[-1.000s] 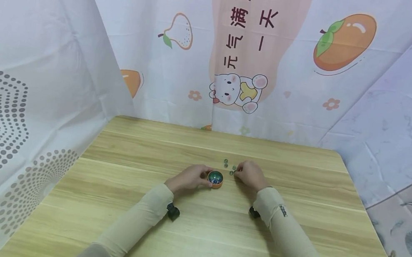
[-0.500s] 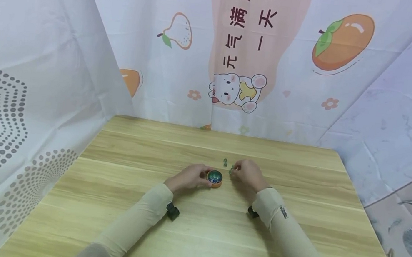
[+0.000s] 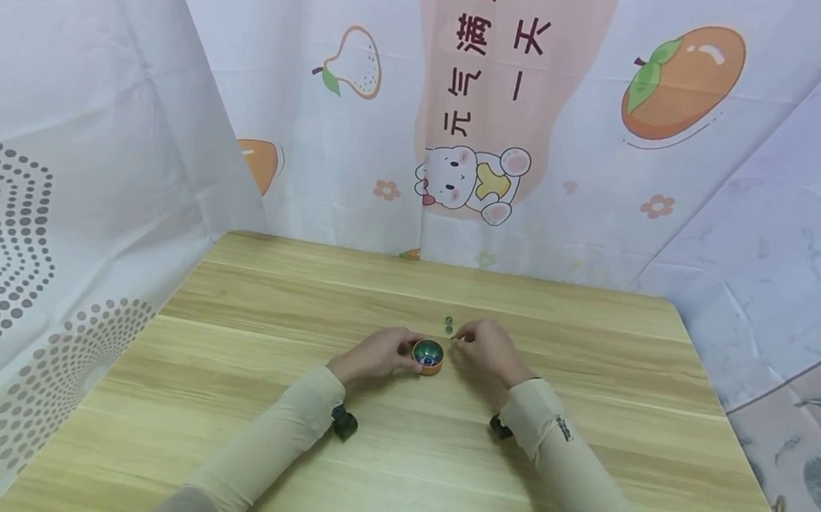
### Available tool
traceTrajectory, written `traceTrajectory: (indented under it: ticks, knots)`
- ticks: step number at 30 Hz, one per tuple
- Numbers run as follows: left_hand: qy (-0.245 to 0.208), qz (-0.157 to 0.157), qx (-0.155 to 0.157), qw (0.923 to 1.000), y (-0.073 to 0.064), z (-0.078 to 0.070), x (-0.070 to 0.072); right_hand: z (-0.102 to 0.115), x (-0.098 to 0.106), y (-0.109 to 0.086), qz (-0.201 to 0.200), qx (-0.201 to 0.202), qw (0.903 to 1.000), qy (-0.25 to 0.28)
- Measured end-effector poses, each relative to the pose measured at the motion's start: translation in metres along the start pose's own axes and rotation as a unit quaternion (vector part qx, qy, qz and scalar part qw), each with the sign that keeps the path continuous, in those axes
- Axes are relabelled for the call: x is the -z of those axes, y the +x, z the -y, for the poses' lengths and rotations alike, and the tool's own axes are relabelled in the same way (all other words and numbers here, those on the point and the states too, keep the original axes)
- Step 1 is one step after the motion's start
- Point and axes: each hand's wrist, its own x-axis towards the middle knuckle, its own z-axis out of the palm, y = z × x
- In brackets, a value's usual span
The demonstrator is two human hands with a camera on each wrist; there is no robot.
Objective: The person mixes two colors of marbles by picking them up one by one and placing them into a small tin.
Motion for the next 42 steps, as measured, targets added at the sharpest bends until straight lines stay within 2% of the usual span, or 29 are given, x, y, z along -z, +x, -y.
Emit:
traceTrajectory:
  ticks: [15,24,42]
  knots:
    - [-0.007,-0.002,0.002,1.0000,0.000,-0.001,0.000,0.008,-0.007,-0.003,0.004,0.038,0.9987,0.034]
    - [0.004,0.000,-0.006,1.0000,-0.001,-0.003,0.002,0.011,-0.012,-0.005,0.023,0.033,0.9984,0.040]
    - [0.002,-0.006,-0.018,0.9998,-0.002,-0.002,0.003,0.010,-0.013,-0.005,0.023,0.025,0.9989,0.032]
